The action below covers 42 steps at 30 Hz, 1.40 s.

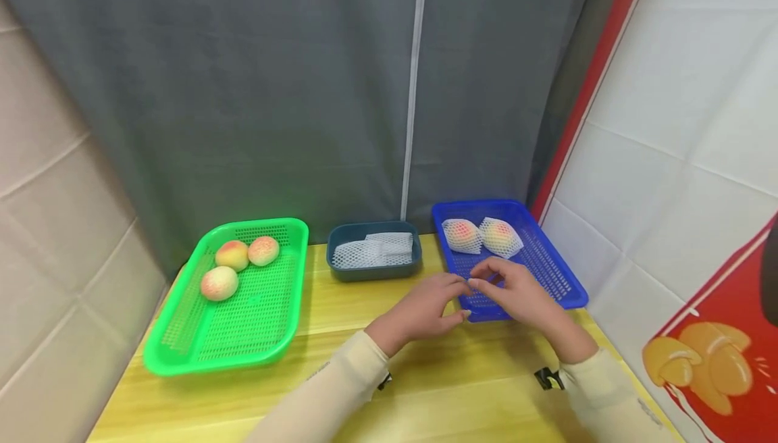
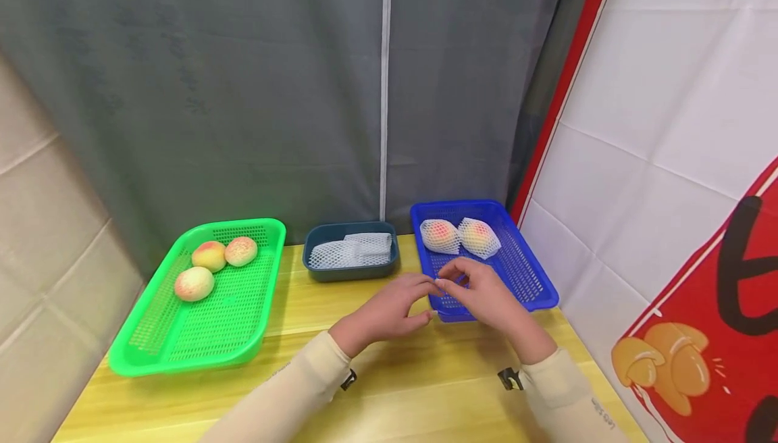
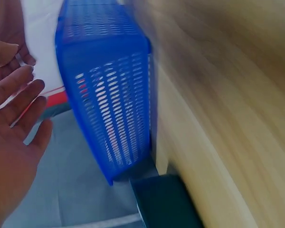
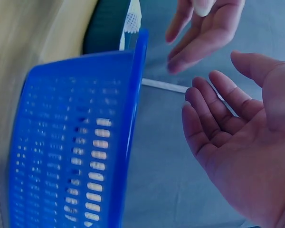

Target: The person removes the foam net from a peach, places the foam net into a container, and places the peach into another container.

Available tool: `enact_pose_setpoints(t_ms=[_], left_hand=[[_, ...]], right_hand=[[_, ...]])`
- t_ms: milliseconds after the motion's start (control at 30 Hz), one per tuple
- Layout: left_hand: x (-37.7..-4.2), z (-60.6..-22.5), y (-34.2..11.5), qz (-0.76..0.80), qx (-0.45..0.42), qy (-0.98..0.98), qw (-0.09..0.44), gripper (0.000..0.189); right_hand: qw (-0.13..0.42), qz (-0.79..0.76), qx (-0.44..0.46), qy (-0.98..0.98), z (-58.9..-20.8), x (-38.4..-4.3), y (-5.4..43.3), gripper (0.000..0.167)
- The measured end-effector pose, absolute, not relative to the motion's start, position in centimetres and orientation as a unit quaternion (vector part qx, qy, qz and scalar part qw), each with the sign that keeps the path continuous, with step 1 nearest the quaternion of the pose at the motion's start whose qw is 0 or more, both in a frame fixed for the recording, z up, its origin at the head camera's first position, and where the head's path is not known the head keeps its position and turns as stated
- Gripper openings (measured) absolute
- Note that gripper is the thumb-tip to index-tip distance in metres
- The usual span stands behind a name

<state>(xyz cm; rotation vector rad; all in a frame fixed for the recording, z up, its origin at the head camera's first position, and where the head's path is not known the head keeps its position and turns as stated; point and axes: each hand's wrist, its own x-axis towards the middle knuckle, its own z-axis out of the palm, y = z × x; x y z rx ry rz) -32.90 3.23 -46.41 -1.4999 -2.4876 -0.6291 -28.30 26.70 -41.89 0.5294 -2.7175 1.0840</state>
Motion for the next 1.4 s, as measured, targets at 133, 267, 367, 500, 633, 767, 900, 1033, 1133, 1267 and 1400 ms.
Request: enact_pose_setpoints(t_ms=[133, 267, 367, 500, 633, 767, 900, 1033, 1133, 1267, 1400], left_hand=[[-33.4, -47.1, 5.0, -0.156, -0.518, -0.835, 0.097, 0.042], [-33.6, -47.6, 6.1, -0.121, -0.526, -0.835, 0.104, 0.045], [-33.9, -47.9, 7.0, -0.103, -0.526, -0.837, 0.11, 0.05], [-34.3, -48.2, 8.1, -0.082, -0.506, -0.852, 0.106, 0.062], [-34.6, -48.5, 9.2, -0.054, -0.482, -0.869, 0.095, 0.066], [-34.7, -48.9, 9.9, -0.032, -0.472, -0.876, 0.095, 0.068], [-34.7, -49.0, 10.1, -0.021, -0.469, -0.877, 0.099, 0.068], [-34.8, -48.9, 10.2, -0.01, -0.464, -0.879, 0.106, 0.067], [-34.9, -49.1, 10.3, -0.009, -0.464, -0.879, 0.109, 0.066], [-35.0, -49.5, 10.6, -0.012, -0.466, -0.878, 0.11, 0.065], [-35.0, -49.6, 10.7, -0.01, -0.462, -0.88, 0.11, 0.064]], right_hand=[[0.082, 0.365, 0.172, -0.911, -41.8, -28.5, 27.4, 0.017], [0.079, 0.367, 0.167, -0.912, -41.7, -28.7, 27.9, 0.017], [0.082, 0.363, 0.162, -0.914, -41.6, -29.0, 28.2, 0.018], [0.086, 0.362, 0.156, -0.915, -41.2, -29.4, 28.6, 0.018], [0.086, 0.361, 0.153, -0.916, -40.9, -29.7, 29.0, 0.02], [0.083, 0.355, 0.15, -0.919, -40.6, -30.2, 29.6, 0.021], [0.079, 0.339, 0.151, -0.925, -40.0, -31.0, 30.3, 0.022], [0.081, 0.316, 0.162, -0.931, -39.2, -32.5, 30.7, 0.02], [0.09, 0.288, 0.167, -0.939, -39.0, -34.1, 31.1, 0.018], [0.101, 0.228, 0.168, -0.954, -38.7, -37.1, 31.7, 0.026], [0.084, 0.149, 0.146, -0.974, -38.5, -40.4, 32.1, 0.045]])
